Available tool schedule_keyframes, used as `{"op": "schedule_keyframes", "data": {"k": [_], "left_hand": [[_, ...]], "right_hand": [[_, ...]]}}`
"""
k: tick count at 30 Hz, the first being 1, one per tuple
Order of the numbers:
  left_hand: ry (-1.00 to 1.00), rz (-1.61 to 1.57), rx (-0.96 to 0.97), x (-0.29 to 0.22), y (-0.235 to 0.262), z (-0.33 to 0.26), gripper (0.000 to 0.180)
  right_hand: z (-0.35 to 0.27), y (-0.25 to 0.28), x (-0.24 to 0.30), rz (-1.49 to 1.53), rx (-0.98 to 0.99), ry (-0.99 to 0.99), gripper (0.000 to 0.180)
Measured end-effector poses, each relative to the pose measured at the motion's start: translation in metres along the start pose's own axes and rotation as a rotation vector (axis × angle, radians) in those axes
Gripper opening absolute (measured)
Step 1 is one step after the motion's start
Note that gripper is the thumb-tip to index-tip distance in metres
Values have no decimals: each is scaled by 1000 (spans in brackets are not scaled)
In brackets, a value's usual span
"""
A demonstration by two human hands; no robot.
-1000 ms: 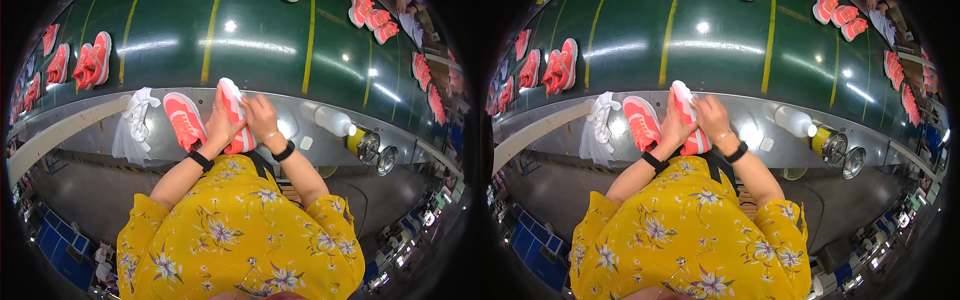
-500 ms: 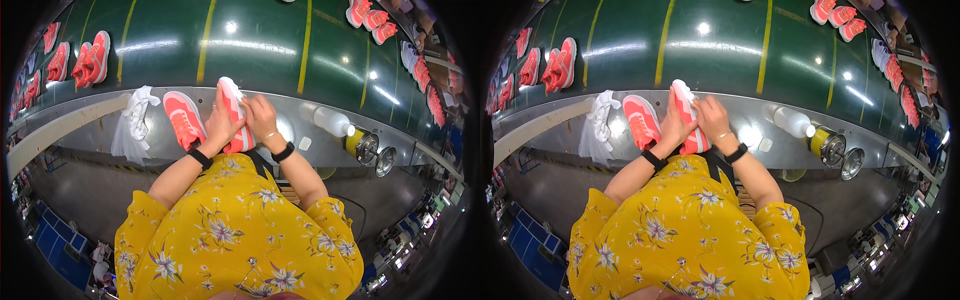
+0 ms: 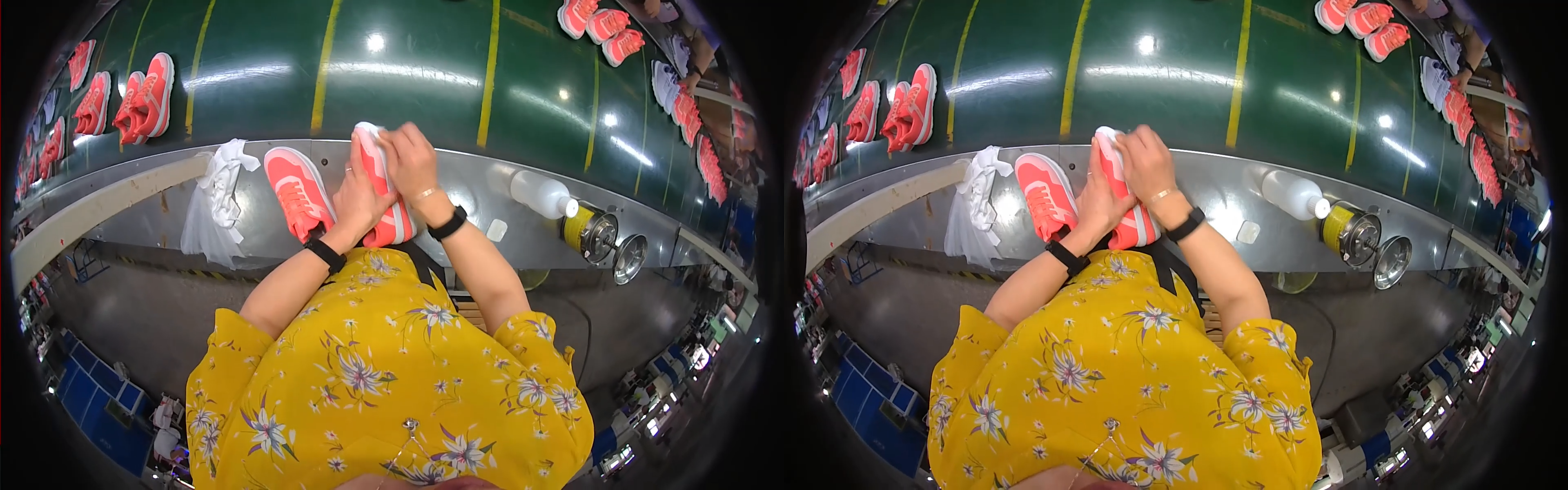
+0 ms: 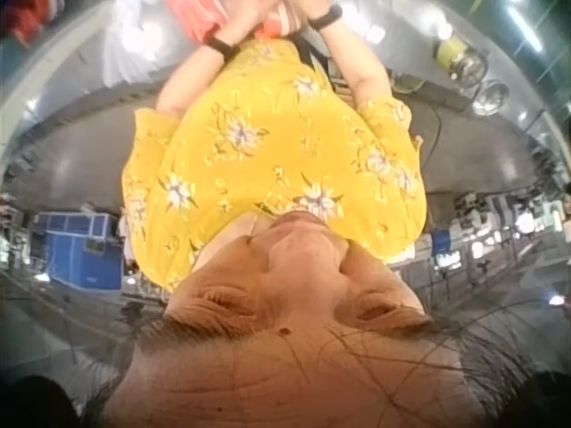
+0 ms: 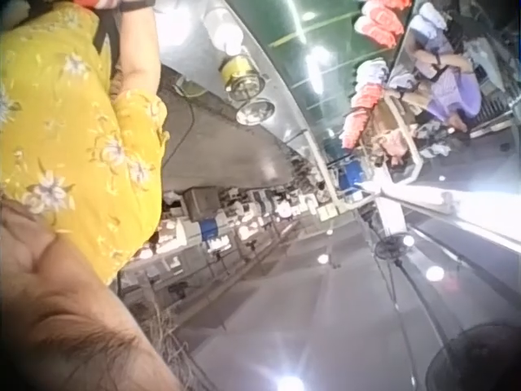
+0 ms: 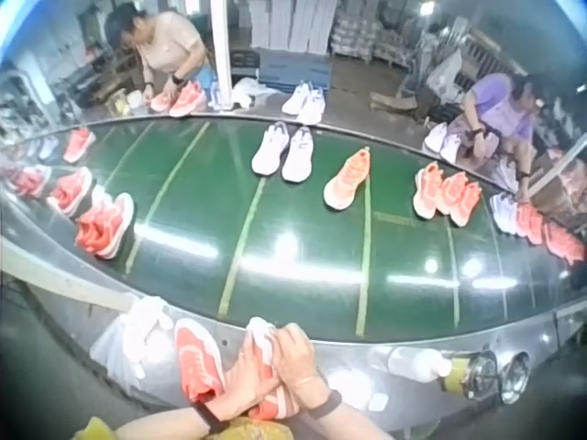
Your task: Cleaning and inspecting finished sneakers on a conveyor belt using a cloth and cleaning liquid.
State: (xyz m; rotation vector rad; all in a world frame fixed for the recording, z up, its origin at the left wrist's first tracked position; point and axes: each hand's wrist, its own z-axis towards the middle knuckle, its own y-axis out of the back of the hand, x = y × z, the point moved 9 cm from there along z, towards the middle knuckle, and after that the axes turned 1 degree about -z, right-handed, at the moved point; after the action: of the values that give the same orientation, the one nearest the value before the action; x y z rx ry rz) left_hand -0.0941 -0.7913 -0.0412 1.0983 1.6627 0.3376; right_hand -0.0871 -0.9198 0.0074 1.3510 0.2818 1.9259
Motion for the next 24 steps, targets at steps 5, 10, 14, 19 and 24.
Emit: {"op": "schedule_keyframes", "data": {"k": [5, 10, 14, 19, 24], "left_hand": [[-3, -38, -23, 8, 4, -5, 128], [3, -14, 19, 5, -2, -2, 126], [-13, -28, -6, 3, 0, -2, 126], [33, -49, 7, 8, 0, -4, 127], [27, -15, 23, 1, 1, 0, 127]], "right_hand": [[-31, 7, 3, -25, 63, -71, 10], [-21, 5, -2, -6, 63, -55, 7], [-2, -6, 2, 24, 10, -42, 6], [-40, 12, 3, -24, 74, -45, 9], [4, -6, 1, 1, -5, 12, 7]]}}
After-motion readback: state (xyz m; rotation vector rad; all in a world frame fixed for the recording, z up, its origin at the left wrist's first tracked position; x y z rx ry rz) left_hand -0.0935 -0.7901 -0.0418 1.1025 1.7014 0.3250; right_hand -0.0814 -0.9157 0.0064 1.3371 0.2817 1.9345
